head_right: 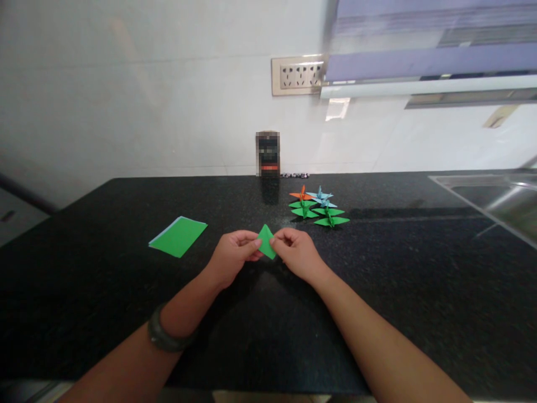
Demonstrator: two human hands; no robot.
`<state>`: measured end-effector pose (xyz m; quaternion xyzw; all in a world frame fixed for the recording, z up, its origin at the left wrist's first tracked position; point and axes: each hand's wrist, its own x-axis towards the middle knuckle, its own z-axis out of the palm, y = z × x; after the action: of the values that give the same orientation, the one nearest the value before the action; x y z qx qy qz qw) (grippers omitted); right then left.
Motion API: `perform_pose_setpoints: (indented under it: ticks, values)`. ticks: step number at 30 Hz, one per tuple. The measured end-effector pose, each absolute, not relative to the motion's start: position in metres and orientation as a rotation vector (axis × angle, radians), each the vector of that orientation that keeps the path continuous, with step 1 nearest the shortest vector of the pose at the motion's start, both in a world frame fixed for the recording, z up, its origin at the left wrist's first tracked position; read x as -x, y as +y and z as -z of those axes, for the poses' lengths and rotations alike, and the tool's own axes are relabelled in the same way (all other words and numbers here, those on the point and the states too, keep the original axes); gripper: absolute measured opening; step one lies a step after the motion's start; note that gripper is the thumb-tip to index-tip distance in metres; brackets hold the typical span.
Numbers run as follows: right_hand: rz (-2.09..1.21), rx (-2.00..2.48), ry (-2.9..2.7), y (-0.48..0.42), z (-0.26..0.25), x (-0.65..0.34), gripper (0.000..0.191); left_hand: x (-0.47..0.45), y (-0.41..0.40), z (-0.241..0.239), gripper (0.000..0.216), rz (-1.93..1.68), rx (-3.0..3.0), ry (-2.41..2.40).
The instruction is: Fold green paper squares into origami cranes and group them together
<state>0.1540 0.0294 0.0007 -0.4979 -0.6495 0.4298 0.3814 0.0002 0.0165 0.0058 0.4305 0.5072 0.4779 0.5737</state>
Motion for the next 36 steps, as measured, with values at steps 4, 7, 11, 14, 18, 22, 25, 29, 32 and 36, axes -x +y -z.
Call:
perform_pose_setpoints:
  ticks: [4,7,11,14,18,22,25,29,32,36]
  values:
    - [-1.208,1.248,-1.571,0.0278,-0.0044,-0.1534,0.023,0.0018,0.0171,-0.008,0.014,-1.176,-1.013,1.151]
    - [-1.312,1.167,-1.429,0.0265,-0.005,-0.1515,0.027,0.0023,0.0177,-0.0077,0.023,-1.204,-0.792,1.013]
    - [-1.365,1.083,-1.363,0.025,-0.0038,-0.1499,0.027,0.0003,0.0165,-0.0067,0.015,-1.077,-0.593,0.911]
    - [-1.366,1.097,-1.404,0.0243,-0.0041,-0.1502,0.025,-0.0006,0.0145,-0.0067,0.016,-0.989,-0.571,0.874]
    - [-1.325,1.147,-1.46,0.0252,-0.005,-0.1516,0.023,0.0004,0.0138,-0.0067,0.019,-0.943,-0.608,0.851]
    - [-1.253,1.204,-1.614,0.0271,-0.0043,-0.1544,0.021,0.0008,0.0143,-0.0064,0.02,-0.921,-0.667,0.893]
    - [-1.17,1.2,-1.748,0.027,-0.0036,-0.1559,0.019,0.0003,0.0141,-0.0061,0.022,-0.939,-0.757,0.972]
    - [-1.126,1.187,-1.768,0.0264,-0.0034,-0.1554,0.016,-0.0003,0.0131,-0.0062,0.018,-0.956,-0.871,1.037]
    - [-1.141,1.188,-1.736,0.0271,-0.0035,-0.1556,0.018,-0.0011,0.0122,-0.007,0.019,-0.959,-0.888,1.019]
    - [-1.152,1.195,-1.752,0.0275,-0.0048,-0.1564,0.02,-0.002,0.0117,-0.0071,0.032,-1.015,-0.852,0.99]
